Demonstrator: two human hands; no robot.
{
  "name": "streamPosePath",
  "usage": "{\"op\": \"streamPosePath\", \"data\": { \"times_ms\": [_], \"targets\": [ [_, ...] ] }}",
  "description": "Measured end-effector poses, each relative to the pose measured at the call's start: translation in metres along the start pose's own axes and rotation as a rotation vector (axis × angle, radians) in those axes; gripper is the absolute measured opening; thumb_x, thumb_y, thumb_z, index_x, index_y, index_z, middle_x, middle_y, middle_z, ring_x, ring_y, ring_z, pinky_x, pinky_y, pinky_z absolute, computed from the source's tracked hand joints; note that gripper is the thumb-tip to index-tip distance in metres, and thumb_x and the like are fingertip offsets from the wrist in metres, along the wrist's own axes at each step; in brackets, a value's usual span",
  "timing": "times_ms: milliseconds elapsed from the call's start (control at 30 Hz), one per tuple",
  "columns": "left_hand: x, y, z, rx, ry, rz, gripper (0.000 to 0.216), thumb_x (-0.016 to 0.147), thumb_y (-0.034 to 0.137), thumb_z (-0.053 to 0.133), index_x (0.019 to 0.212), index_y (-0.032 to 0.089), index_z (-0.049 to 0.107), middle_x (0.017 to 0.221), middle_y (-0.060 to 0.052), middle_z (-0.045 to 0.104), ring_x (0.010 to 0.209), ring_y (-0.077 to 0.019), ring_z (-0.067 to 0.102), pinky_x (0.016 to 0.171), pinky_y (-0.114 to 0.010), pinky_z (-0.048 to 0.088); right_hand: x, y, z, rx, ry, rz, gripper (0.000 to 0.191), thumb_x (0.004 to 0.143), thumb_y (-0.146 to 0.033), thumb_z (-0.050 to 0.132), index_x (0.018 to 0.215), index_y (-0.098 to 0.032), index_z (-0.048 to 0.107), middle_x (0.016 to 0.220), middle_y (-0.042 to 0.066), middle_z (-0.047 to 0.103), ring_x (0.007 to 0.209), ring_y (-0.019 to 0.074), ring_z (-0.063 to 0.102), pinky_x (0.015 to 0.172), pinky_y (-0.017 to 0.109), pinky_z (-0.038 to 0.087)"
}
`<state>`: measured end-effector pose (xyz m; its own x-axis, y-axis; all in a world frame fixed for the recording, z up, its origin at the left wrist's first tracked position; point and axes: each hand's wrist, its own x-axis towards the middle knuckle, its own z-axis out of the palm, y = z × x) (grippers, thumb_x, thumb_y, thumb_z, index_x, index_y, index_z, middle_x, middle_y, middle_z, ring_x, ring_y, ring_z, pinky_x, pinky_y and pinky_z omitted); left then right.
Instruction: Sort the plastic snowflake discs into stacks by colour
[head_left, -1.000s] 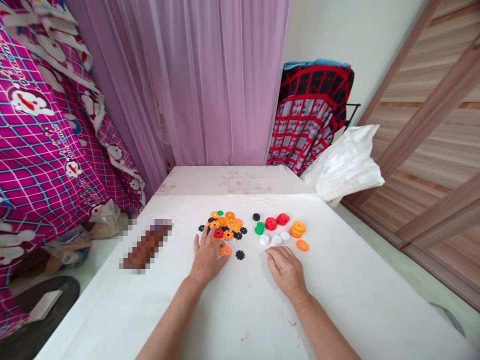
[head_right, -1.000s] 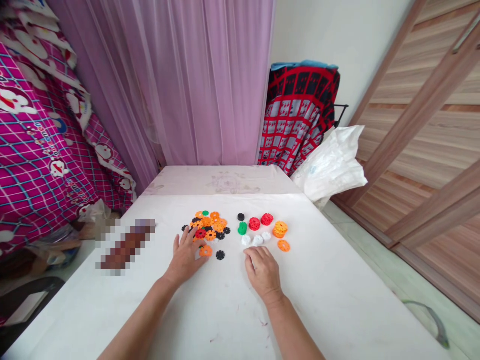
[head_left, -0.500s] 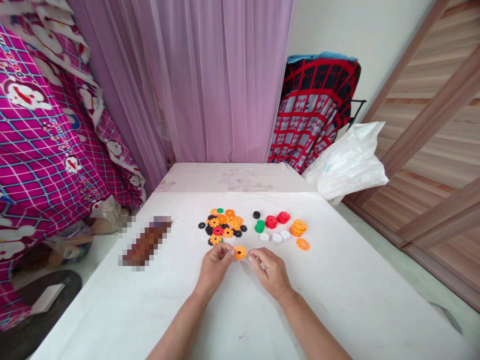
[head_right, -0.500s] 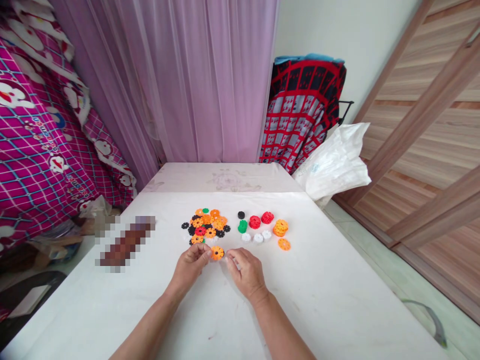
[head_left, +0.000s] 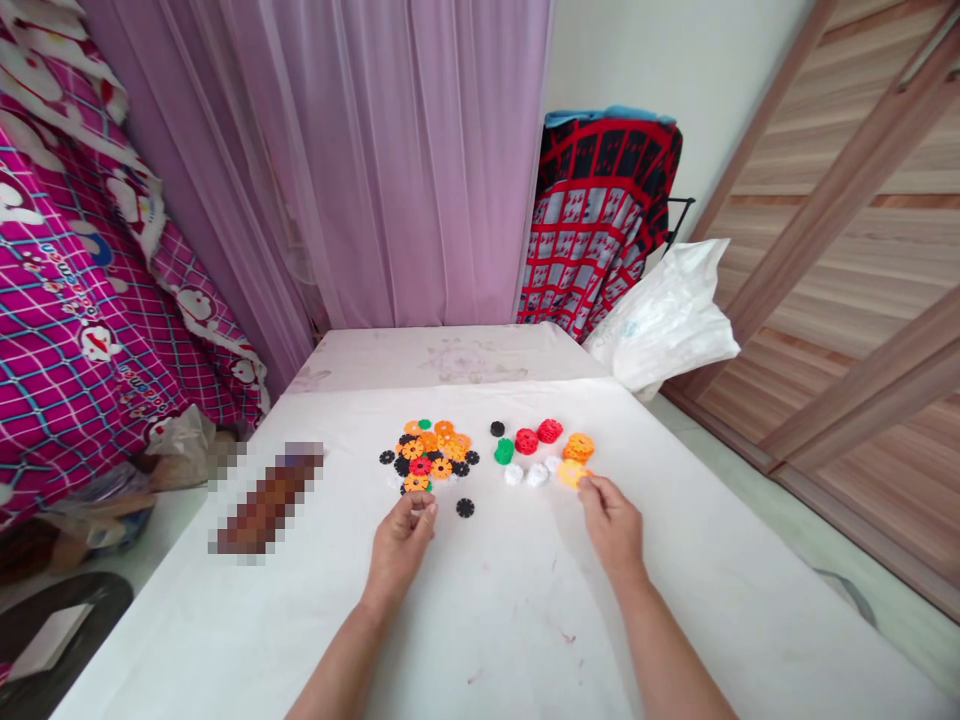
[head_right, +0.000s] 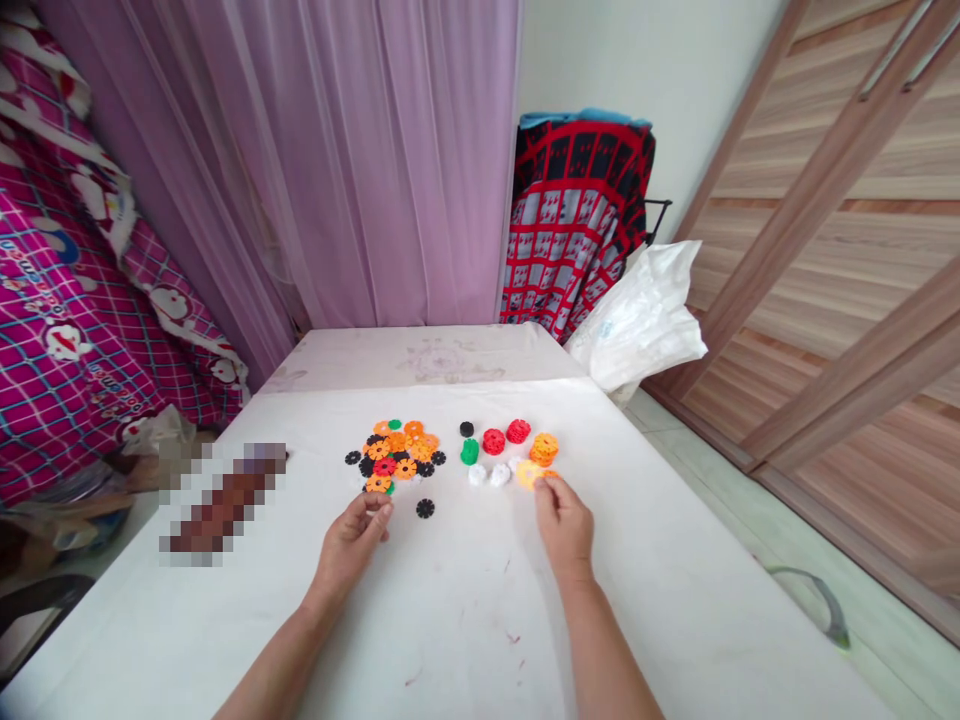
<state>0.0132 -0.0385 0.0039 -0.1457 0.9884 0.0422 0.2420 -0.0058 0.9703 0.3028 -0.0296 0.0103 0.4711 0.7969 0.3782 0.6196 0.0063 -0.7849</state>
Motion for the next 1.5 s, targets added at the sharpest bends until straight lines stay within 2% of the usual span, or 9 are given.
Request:
{"op": "streamPosePath", "data": {
  "times_ms": [33, 100, 233, 467, 767, 900, 1000, 1200, 1500],
  "targets": [
    [0.001, 0.002, -0.002, 0.003, 0.033, 0.007, 0.036, 0.074, 0.055, 0.059, 0.086, 0.021, 0.061, 0.065, 0.004, 0.058, 0.052, -0.0104, 0.053, 0.056, -0.024, 0.045, 0.008, 0.011, -0.009, -0.067, 0.055, 0.081, 0.039, 0.078, -0.052, 0.044, 0.072, -0.020, 0.065, 0.063, 0.003, 0.063, 0.059, 0.0168, 0.054, 0.058, 0.025, 0.041],
    [0.001, 0.008, -0.005, 0.005, 0.087, 0.016, 0.039, 0.072, 0.058, 0.059, 0.085, 0.021, 0.061, 0.067, 0.003, 0.061, 0.052, -0.0107, 0.055, 0.055, -0.025, 0.046, 0.019, 0.029, -0.022, -0.193, 0.074, 0.191, 0.037, 0.076, -0.050, 0.045, 0.073, -0.020, 0.066, 0.063, 0.004, 0.063, 0.060, 0.0179, 0.054, 0.058, 0.026, 0.039],
    [0.001, 0.015, -0.007, 0.039, 0.119, 0.029, 0.042, 0.071, 0.061, 0.059, 0.084, 0.021, 0.063, 0.061, 0.003, 0.061, 0.051, -0.0120, 0.056, 0.054, -0.025, 0.048, 0.028, 0.043, -0.024, -0.316, -0.061, 0.201, 0.032, 0.079, -0.047, 0.048, 0.075, -0.024, 0.070, 0.065, 0.002, 0.065, 0.059, 0.0166, 0.052, 0.055, 0.025, 0.035],
    [0.001, 0.013, -0.009, 0.064, 0.128, 0.066, 0.040, 0.073, 0.060, 0.058, 0.082, 0.022, 0.064, 0.058, 0.003, 0.060, 0.052, -0.0129, 0.058, 0.054, -0.025, 0.050, 0.027, 0.040, -0.015, -0.481, -0.113, 0.097, 0.029, 0.084, -0.043, 0.049, 0.076, -0.027, 0.072, 0.064, 0.001, 0.066, 0.052, 0.0142, 0.045, 0.051, 0.025, 0.028],
    [0.002, 0.010, -0.011, 0.064, 0.121, 0.051, 0.043, 0.073, 0.061, 0.058, 0.085, 0.020, 0.064, 0.058, 0.002, 0.060, 0.052, -0.0136, 0.059, 0.049, -0.024, 0.046, 0.026, 0.026, -0.017, -0.637, -0.157, 0.202, 0.032, 0.088, -0.041, 0.045, 0.072, -0.023, 0.067, 0.067, 0.004, 0.064, 0.057, 0.0158, 0.050, 0.054, 0.027, 0.026],
    [0.002, 0.011, -0.011, 0.075, 0.124, 0.036, 0.042, 0.074, 0.060, 0.058, 0.086, 0.020, 0.064, 0.061, 0.001, 0.063, 0.052, -0.0132, 0.059, 0.046, -0.023, 0.044, 0.023, 0.032, -0.012, -0.573, -0.037, 0.073, 0.024, 0.084, -0.040, 0.053, 0.091, -0.021, 0.066, 0.086, 0.005, 0.067, 0.071, 0.0176, 0.057, 0.060, 0.028, 0.034],
    [0.003, 0.011, -0.013, 0.073, 0.141, 0.027, 0.042, 0.074, 0.060, 0.057, 0.086, 0.020, 0.063, 0.068, -0.001, 0.066, 0.055, -0.0134, 0.060, 0.045, -0.022, 0.043, 0.021, 0.034, -0.006, -0.603, -0.006, -0.055, 0.034, 0.079, -0.042, 0.059, 0.105, -0.020, 0.063, 0.096, 0.008, 0.066, 0.084, 0.0219, 0.057, 0.065, 0.030, 0.038],
    [0.005, 0.006, -0.015, 0.063, 0.157, 0.015, 0.042, 0.073, 0.061, 0.059, 0.087, 0.021, 0.064, 0.066, -0.001, 0.065, 0.056, -0.0144, 0.061, 0.045, -0.022, 0.044, 0.022, 0.032, 0.004, -0.651, -0.030, -0.173, 0.021, 0.079, -0.033, 0.061, 0.097, -0.023, 0.065, 0.089, 0.006, 0.067, 0.081, 0.0222, 0.055, 0.066, 0.031, 0.039],
    [0.004, 0.007, -0.016, 0.082, 0.135, 0.015, 0.044, 0.074, 0.062, 0.057, 0.086, 0.020, 0.063, 0.067, -0.001, 0.065, 0.057, -0.0146, 0.061, 0.048, -0.023, 0.045, 0.022, 0.050, 0.010, -0.520, -0.055, -0.229, 0.026, 0.075, -0.025, 0.057, 0.099, -0.021, 0.066, 0.094, 0.005, 0.070, 0.082, 0.0210, 0.057, 0.075, 0.032, 0.043]
  ]
}}
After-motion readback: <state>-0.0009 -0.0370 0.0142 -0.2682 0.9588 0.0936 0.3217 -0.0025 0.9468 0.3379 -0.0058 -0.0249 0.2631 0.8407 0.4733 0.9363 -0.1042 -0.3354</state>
